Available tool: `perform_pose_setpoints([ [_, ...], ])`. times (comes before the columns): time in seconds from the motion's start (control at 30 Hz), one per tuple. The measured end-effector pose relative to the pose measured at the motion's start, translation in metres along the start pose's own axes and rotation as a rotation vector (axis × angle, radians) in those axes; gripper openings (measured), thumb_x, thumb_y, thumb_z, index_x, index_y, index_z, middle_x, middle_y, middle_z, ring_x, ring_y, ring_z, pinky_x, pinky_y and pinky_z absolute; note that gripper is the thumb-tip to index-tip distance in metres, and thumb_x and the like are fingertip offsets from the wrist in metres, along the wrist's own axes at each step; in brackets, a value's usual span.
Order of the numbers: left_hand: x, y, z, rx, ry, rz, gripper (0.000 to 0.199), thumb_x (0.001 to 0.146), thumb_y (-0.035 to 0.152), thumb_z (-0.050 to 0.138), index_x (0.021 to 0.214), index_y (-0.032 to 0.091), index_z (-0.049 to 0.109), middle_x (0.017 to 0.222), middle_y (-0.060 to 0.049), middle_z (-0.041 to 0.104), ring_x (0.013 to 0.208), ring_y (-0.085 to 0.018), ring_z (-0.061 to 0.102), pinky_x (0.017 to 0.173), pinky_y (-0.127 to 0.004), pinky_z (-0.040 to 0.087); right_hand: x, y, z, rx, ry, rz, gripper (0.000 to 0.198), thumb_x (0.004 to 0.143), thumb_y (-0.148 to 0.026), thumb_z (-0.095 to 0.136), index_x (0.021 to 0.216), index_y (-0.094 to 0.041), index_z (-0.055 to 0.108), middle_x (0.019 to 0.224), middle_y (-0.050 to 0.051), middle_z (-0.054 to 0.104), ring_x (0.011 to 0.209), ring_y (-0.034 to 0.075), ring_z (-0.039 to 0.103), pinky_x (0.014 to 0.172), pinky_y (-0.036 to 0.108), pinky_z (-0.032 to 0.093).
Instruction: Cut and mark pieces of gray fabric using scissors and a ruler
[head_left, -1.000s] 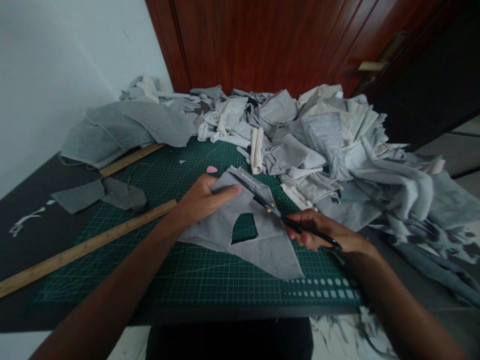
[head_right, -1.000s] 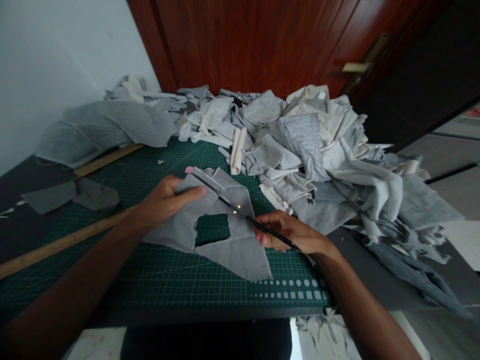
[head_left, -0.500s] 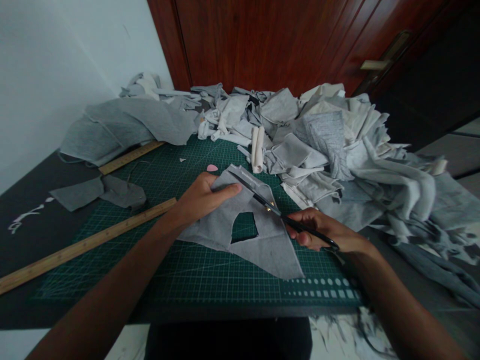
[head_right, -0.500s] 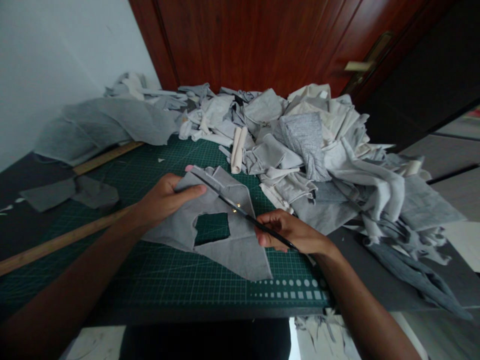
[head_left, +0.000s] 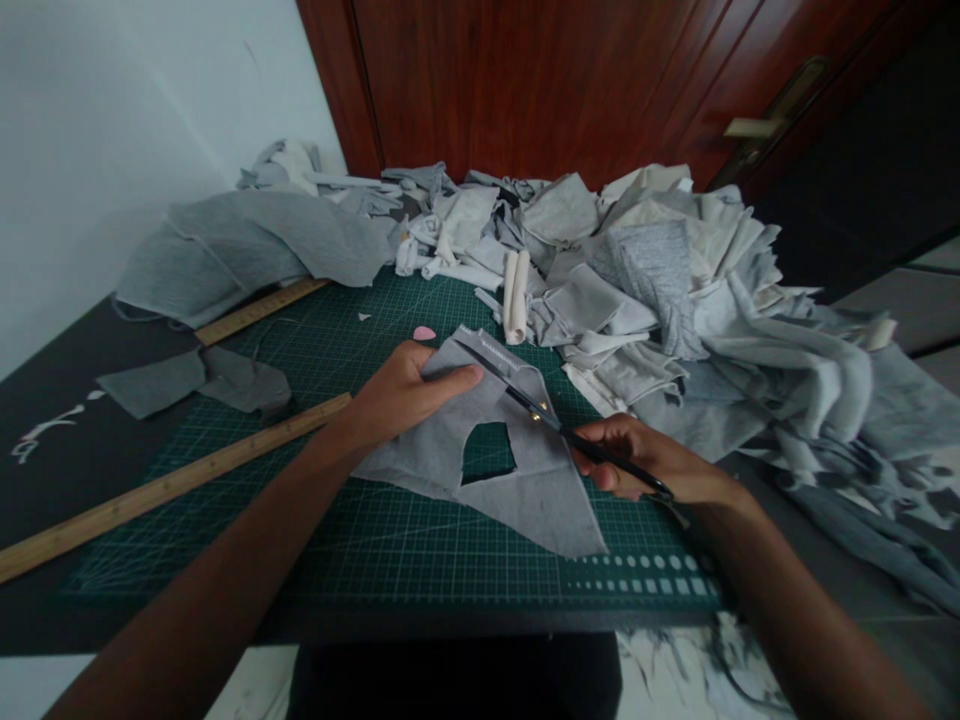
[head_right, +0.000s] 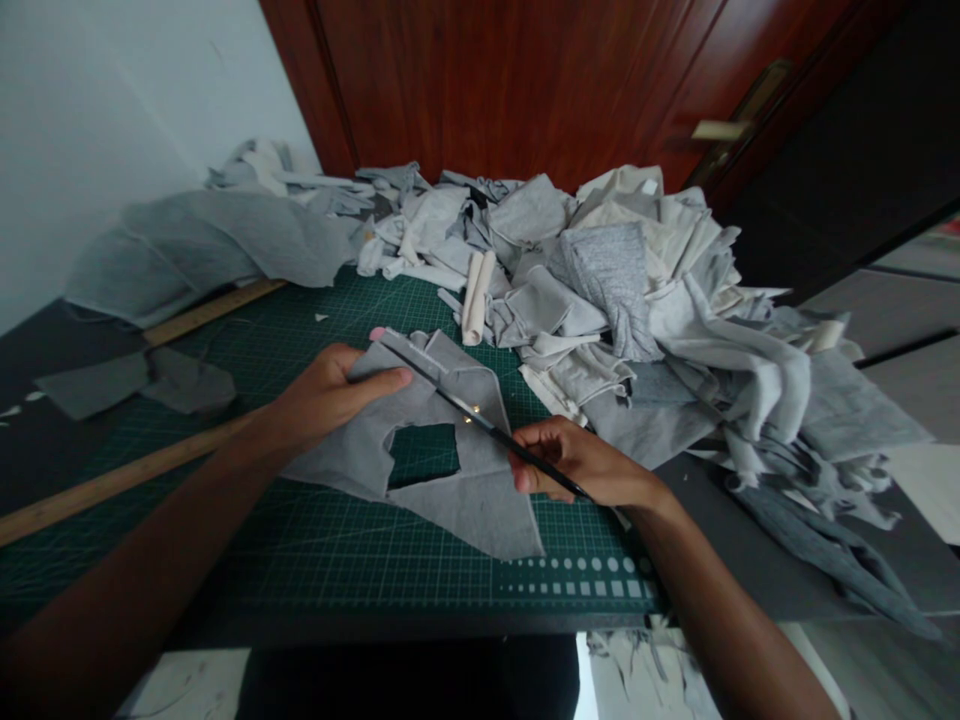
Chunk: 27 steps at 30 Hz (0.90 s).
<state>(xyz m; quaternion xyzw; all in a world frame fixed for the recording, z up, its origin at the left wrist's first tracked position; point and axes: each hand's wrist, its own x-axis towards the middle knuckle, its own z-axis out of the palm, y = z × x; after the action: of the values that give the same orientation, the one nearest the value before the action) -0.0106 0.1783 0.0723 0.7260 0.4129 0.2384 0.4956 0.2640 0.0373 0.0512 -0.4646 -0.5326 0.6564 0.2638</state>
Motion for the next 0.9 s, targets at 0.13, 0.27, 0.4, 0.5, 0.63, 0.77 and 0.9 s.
perform_pose_setpoints([
  [0.13, 0.0004, 0.0008, 0.0, -0.003, -0.008, 0.008, 0.041, 0.078, 0.046, 0.069, 0.051, 0.019, 0.053, 0.052, 0.004, 0.049, 0.047, -0.009, 0.041, 0.043, -0.023, 0.028, 0.0004, 0.0024, -0.001, 0.003, 0.012, 0.017, 0.053, 0.078, -0.063, 0.085, 0.078, -0.017, 0.059, 0.058, -0.01, 0.04, 0.05, 0.004, 0.026, 0.043, 0.022, 0.016],
  [0.27, 0.0009, 0.0011, -0.0003, 0.0, -0.001, 0.015, 0.042, 0.077, 0.045, 0.07, 0.05, 0.019, 0.052, 0.051, 0.004, 0.046, 0.046, -0.009, 0.04, 0.042, -0.023, 0.027, 0.0004, 0.0014, -0.0012, -0.002, 0.021, 0.033, 0.047, 0.08, -0.054, 0.086, 0.077, -0.017, 0.059, 0.057, -0.01, 0.041, 0.049, 0.004, 0.026, 0.043, 0.022, 0.016],
  [0.4, 0.0003, 0.0018, -0.0014, 0.02, 0.008, 0.003, 0.044, 0.077, 0.045, 0.07, 0.049, 0.019, 0.049, 0.05, 0.004, 0.043, 0.045, -0.009, 0.038, 0.041, -0.022, 0.025, -0.0005, -0.0014, -0.0011, -0.025, 0.025, 0.023, 0.05, 0.08, -0.058, 0.084, 0.074, -0.018, 0.056, 0.057, -0.01, 0.041, 0.05, 0.005, 0.028, 0.043, 0.021, 0.017],
  [0.5, -0.0001, 0.0018, -0.0022, 0.036, 0.001, -0.012, 0.044, 0.078, 0.046, 0.07, 0.048, 0.02, 0.05, 0.049, 0.004, 0.043, 0.045, -0.009, 0.038, 0.042, -0.023, 0.025, -0.0009, -0.0013, -0.0013, -0.032, 0.033, 0.029, 0.049, 0.081, -0.057, 0.083, 0.073, -0.018, 0.055, 0.056, -0.01, 0.04, 0.049, 0.005, 0.026, 0.042, 0.021, 0.017],
  [0.63, 0.0005, 0.0, -0.0027, 0.056, 0.002, -0.03, 0.043, 0.078, 0.047, 0.07, 0.05, 0.02, 0.053, 0.05, 0.003, 0.046, 0.046, -0.01, 0.041, 0.043, -0.024, 0.027, -0.0007, -0.0005, -0.0015, -0.052, 0.043, 0.032, 0.047, 0.082, -0.054, 0.083, 0.072, -0.018, 0.056, 0.055, -0.009, 0.041, 0.048, 0.005, 0.028, 0.043, 0.021, 0.018],
  [0.77, 0.0014, -0.0018, -0.0029, 0.047, -0.021, -0.001, 0.042, 0.079, 0.047, 0.069, 0.05, 0.019, 0.053, 0.049, 0.004, 0.045, 0.046, -0.01, 0.041, 0.044, -0.023, 0.027, -0.0004, -0.0037, -0.0004, -0.069, 0.047, 0.037, 0.049, 0.081, -0.059, 0.082, 0.071, -0.018, 0.057, 0.056, -0.008, 0.042, 0.05, 0.006, 0.03, 0.044, 0.022, 0.018],
  [0.9, 0.001, -0.0014, -0.0032, 0.029, -0.03, -0.054, 0.041, 0.077, 0.048, 0.071, 0.053, 0.019, 0.055, 0.05, 0.004, 0.047, 0.048, -0.01, 0.041, 0.044, -0.024, 0.027, 0.0001, -0.0062, -0.0003, -0.071, 0.041, 0.048, 0.051, 0.079, -0.059, 0.084, 0.071, -0.017, 0.056, 0.057, -0.008, 0.045, 0.051, 0.005, 0.03, 0.044, 0.021, 0.019],
])
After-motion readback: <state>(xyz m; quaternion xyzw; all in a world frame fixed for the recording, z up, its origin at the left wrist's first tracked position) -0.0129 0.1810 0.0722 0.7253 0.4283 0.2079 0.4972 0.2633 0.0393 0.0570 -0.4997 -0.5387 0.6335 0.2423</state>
